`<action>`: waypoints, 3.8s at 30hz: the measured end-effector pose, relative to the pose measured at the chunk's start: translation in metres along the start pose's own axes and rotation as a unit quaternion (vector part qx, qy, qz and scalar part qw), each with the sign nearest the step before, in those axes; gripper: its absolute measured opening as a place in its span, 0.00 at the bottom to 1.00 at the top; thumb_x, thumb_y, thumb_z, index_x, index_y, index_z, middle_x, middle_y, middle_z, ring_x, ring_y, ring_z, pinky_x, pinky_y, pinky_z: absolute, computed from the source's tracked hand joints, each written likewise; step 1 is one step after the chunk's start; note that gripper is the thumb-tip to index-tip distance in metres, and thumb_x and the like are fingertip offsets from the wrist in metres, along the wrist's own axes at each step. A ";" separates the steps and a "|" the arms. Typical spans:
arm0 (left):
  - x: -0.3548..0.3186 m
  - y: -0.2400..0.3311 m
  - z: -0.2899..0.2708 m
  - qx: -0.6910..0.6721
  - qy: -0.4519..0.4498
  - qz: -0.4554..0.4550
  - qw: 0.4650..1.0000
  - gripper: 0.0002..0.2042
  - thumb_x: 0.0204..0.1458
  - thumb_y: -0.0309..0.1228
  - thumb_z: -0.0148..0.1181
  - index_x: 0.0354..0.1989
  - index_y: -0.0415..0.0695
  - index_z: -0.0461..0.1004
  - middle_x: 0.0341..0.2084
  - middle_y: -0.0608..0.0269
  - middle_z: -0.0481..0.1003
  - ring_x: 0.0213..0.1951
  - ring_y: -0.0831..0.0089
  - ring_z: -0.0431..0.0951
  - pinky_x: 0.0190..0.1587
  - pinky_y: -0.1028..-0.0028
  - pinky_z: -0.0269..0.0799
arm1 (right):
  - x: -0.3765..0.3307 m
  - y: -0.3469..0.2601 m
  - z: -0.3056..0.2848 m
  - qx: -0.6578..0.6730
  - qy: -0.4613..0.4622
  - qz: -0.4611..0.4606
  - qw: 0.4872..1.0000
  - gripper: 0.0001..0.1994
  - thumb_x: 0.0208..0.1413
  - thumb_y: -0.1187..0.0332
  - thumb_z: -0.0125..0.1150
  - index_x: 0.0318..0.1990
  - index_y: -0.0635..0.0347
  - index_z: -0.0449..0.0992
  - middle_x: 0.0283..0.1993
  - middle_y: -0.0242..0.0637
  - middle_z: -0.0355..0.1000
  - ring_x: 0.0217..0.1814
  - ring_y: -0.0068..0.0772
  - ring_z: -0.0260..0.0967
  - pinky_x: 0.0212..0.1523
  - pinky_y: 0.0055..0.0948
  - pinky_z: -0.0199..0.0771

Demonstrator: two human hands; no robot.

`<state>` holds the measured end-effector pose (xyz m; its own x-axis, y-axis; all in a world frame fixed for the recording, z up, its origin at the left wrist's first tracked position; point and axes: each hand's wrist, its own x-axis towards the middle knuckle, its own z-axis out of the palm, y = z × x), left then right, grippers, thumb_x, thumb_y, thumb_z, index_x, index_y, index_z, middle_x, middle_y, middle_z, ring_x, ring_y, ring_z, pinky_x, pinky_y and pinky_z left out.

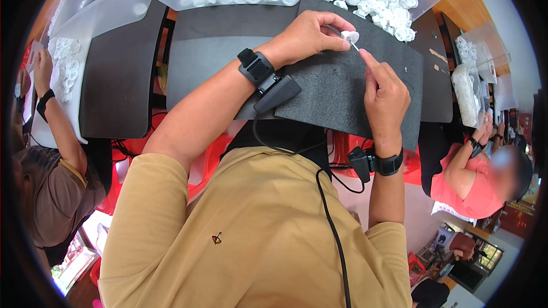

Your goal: Assembling small white plastic components at a manufacturing table.

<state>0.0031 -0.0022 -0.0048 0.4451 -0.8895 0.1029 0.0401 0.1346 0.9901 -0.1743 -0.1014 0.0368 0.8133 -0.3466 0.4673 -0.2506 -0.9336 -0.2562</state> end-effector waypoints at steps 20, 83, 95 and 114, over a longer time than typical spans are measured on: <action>0.001 -0.001 0.001 0.060 -0.010 -0.019 0.998 0.15 0.47 0.24 0.65 0.46 0.39 0.76 0.33 0.63 0.79 0.34 0.82 0.77 0.42 0.82 0.72 | 0.022 -0.012 -0.027 -0.199 -0.092 -0.156 0.963 0.13 0.47 0.75 0.53 0.41 0.52 0.79 0.26 0.34 0.70 0.28 0.37 0.73 0.25 0.35 0.72; -0.003 -0.002 0.003 0.068 0.008 0.005 0.998 0.14 0.47 0.23 0.65 0.45 0.39 0.77 0.32 0.63 0.79 0.35 0.81 0.77 0.41 0.81 0.73 | 0.025 -0.009 -0.019 -0.124 -0.109 -0.113 0.980 0.12 0.51 0.74 0.54 0.42 0.51 0.79 0.30 0.33 0.74 0.29 0.39 0.74 0.28 0.35 0.73; -0.004 -0.001 0.005 -0.155 -0.067 -0.022 0.985 0.17 0.50 0.23 0.63 0.50 0.38 0.72 0.42 0.61 0.76 0.42 0.78 0.76 0.49 0.77 0.72 | 0.027 0.015 0.001 0.365 -0.057 0.144 0.918 0.16 0.51 0.70 0.65 0.49 0.59 0.77 0.32 0.25 0.73 0.28 0.11 0.62 0.27 0.13 0.62; -0.002 0.000 0.009 -0.036 -0.085 -0.013 0.996 0.19 0.51 0.26 0.63 0.52 0.38 0.72 0.43 0.63 0.75 0.43 0.79 0.75 0.49 0.77 0.70 | 0.196 0.047 0.027 0.112 -0.045 0.022 0.992 0.17 0.47 0.58 0.66 0.39 0.62 0.80 0.31 0.40 0.78 0.31 0.28 0.73 0.35 0.28 0.71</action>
<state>-0.0061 -0.0048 -0.0042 0.2854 -0.9534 0.0979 0.1171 0.1361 0.9837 -0.0123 -0.2110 0.0937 0.8499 -0.3682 0.3770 -0.1720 -0.8701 -0.4620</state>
